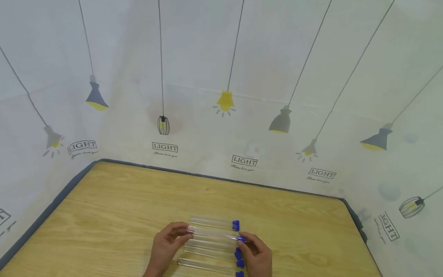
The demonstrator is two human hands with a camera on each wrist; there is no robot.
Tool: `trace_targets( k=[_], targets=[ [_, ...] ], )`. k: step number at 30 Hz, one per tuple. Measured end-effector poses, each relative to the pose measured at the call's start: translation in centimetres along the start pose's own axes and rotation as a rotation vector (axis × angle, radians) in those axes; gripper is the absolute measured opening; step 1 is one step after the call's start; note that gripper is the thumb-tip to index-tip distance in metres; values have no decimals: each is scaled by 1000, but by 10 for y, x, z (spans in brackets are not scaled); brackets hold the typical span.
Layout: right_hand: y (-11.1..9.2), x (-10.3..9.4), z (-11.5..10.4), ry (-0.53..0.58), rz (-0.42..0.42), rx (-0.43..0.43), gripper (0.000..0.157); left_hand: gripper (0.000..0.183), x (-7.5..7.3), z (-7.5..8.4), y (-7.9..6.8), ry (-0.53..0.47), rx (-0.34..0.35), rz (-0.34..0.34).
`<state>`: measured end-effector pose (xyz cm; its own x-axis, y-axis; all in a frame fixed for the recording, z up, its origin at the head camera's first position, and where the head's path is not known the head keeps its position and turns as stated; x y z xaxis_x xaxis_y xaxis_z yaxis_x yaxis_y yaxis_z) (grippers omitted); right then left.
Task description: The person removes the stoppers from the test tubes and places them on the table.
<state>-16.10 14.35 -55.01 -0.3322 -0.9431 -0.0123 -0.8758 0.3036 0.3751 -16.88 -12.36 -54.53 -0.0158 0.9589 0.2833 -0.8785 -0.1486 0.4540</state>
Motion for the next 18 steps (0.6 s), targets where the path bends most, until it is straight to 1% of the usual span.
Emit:
trace_targets(
  k=[4,9,12,15,18],
  targets=[
    [0,1,0,-20,-39,-6,21,26,-2,0,-1,36,-49,27],
    [-2,1,-4,-49,-42,58,22,26,-1,0,-4,76,-112,43],
    [-2,1,-8,-53,-32,84,21,28,1,0,-4,106,-126,41],
    [-1,1,-12,-35,-47,54,19,28,3,-1,-4,129,-128,29],
    [0,1,-10,-21,-61,30,18,26,3,-2,-4,135,-136,11]
  ],
)
Point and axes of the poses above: each hand's wrist, its own y-axis towards the middle knuckle, its own x-axis out of the palm, z = x × y, the point moved 3 cm from there along y, towards the middle knuckle, and after that the axes turned 10 degrees about z, right-handed, at the moved point
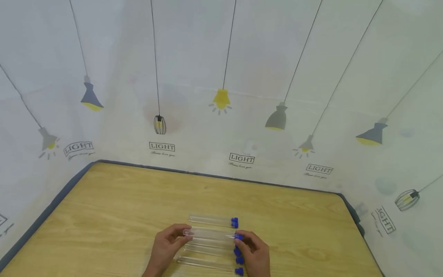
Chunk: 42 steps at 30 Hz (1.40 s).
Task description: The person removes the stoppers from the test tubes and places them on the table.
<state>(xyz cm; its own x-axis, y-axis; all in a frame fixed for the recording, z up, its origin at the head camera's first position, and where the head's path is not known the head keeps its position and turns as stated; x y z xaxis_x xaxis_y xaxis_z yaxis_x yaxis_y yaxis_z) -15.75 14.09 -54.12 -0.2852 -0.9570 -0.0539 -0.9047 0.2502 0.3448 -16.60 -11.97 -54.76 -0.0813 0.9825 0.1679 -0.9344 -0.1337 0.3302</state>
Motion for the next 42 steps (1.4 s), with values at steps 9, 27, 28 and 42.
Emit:
trace_targets(
  k=[9,27,28,42],
  targets=[
    [0,1,11,-46,52,2,17,20,-1,-2,-1,-8,13,-67],
    [0,0,10,-61,82,47,17,19,-2,-5,0,-56,124,-98],
    [0,0,11,-37,58,32,17,19,-3,-5,0,-59,133,-88],
    [-1,-3,9,195,-171,-24,18,23,-8,-2,3,-8,130,-17]
  ],
)
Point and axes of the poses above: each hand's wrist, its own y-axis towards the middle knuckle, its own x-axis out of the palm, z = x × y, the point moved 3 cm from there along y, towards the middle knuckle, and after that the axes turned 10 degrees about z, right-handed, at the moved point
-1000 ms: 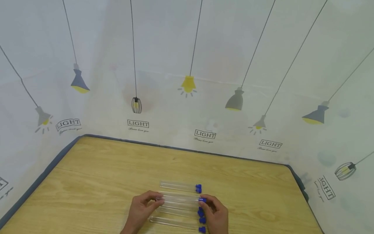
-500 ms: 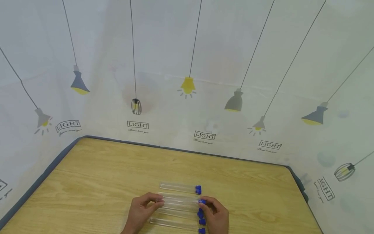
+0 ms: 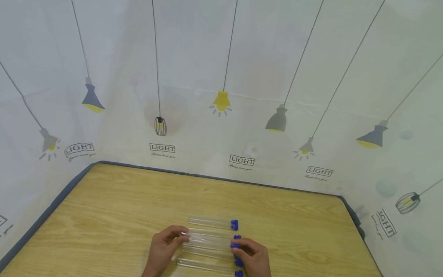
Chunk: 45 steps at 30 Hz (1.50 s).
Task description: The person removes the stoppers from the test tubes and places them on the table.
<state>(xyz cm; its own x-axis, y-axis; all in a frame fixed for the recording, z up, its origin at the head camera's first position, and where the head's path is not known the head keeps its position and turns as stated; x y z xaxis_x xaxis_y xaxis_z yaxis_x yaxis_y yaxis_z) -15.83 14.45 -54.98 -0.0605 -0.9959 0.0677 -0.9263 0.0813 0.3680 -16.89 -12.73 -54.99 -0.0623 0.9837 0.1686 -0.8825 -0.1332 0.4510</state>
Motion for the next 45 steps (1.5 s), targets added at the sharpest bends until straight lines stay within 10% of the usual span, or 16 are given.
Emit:
trace_targets(
  k=[13,22,32,45],
  targets=[
    [0,-2,1,73,-112,45,16,21,-1,-1,0,36,-7,-1],
    [1,-1,1,-135,51,193,15,19,0,-1,-2,4,-53,-15],
    [2,0,-3,-169,171,171,15,17,4,3,-2,-45,-75,-53],
    [1,-1,1,-112,72,146,15,18,1,1,-2,-32,-52,-33]
  ],
)
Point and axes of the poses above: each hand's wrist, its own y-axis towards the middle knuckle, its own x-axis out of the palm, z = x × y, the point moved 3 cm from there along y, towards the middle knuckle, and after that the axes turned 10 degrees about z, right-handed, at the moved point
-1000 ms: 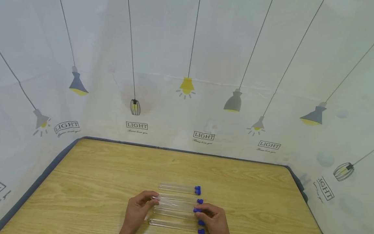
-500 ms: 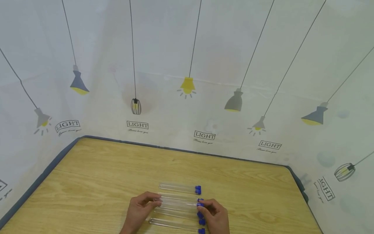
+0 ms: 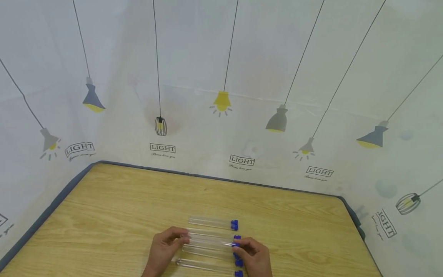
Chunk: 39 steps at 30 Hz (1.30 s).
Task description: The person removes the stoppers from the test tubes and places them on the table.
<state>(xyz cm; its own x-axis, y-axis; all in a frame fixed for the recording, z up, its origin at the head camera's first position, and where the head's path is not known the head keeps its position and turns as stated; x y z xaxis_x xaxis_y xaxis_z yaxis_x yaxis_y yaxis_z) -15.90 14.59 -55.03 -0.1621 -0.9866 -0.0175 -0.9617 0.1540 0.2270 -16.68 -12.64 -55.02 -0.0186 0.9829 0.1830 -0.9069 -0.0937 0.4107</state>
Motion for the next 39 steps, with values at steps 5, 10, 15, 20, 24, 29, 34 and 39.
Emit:
trace_targets(
  k=[5,10,15,20,24,29,34,39],
  targets=[
    [0,0,3,22,-58,-12,19,20,-3,0,1,22,10,17],
    [0,0,3,21,-54,-11,19,19,-2,2,1,21,-3,15],
    [0,0,1,39,-66,-59,15,18,-1,5,2,18,6,23],
    [0,0,0,24,-61,-34,14,17,-1,5,2,20,17,28],
    [-1,0,-1,-4,-52,-12,14,17,0,4,2,41,23,28],
    [0,0,1,6,-42,2,14,17,-1,3,2,63,15,31],
    [0,1,0,10,-35,9,16,17,-1,2,2,68,1,39],
    [-1,3,-3,-75,-18,48,14,17,1,1,2,49,-17,58]
  ],
)
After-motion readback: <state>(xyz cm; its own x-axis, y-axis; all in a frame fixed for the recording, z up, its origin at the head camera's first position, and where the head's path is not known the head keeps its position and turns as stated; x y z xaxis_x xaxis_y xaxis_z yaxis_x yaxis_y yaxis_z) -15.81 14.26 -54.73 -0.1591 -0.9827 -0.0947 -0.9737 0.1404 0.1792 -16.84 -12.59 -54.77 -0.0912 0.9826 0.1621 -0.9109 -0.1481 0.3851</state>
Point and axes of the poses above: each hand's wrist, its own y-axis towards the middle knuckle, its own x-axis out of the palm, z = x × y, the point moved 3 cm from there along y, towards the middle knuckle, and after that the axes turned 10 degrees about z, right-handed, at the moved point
